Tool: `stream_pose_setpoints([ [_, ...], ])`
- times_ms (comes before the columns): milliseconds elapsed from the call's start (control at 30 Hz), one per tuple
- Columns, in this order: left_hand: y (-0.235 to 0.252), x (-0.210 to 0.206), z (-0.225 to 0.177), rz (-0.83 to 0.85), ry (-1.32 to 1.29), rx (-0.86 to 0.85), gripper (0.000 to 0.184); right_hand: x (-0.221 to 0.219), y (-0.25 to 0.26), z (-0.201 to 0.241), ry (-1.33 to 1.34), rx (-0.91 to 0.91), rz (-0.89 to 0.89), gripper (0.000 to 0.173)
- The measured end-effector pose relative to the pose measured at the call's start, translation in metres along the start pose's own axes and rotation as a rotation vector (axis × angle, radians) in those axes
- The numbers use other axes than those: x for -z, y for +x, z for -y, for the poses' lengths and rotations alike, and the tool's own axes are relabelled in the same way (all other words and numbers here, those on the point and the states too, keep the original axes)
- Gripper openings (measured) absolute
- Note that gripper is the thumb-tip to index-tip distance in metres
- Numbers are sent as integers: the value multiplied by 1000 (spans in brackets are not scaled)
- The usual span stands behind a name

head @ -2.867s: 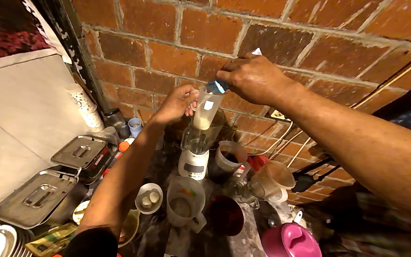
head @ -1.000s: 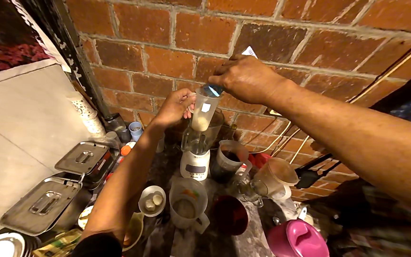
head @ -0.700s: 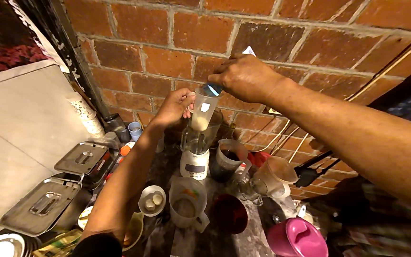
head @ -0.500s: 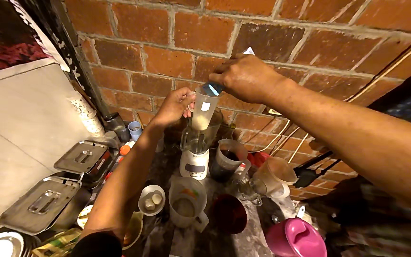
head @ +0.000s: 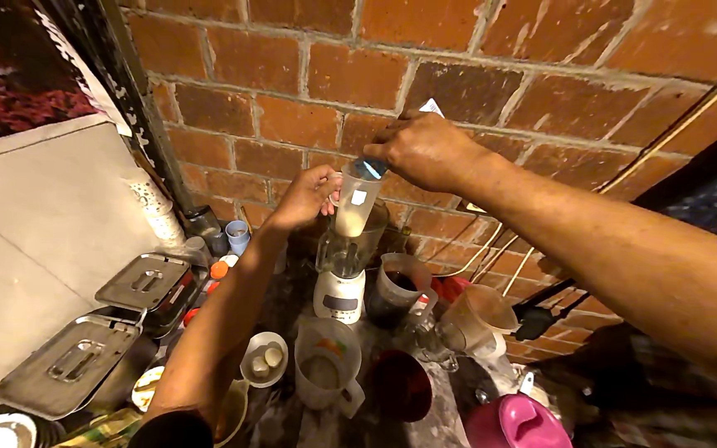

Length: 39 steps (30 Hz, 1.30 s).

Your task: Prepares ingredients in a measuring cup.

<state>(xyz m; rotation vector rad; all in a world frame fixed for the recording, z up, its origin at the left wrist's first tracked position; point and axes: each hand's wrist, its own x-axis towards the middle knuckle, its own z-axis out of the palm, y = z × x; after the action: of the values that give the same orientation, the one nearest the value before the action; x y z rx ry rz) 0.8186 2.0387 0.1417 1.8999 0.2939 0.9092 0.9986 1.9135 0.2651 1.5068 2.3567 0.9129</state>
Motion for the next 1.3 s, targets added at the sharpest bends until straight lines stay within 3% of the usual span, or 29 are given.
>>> stream_pose_setpoints([
  [1300,-1,0,-1,-3,-12,-6,19,-3,-2,-3,5,-7,-29,27],
])
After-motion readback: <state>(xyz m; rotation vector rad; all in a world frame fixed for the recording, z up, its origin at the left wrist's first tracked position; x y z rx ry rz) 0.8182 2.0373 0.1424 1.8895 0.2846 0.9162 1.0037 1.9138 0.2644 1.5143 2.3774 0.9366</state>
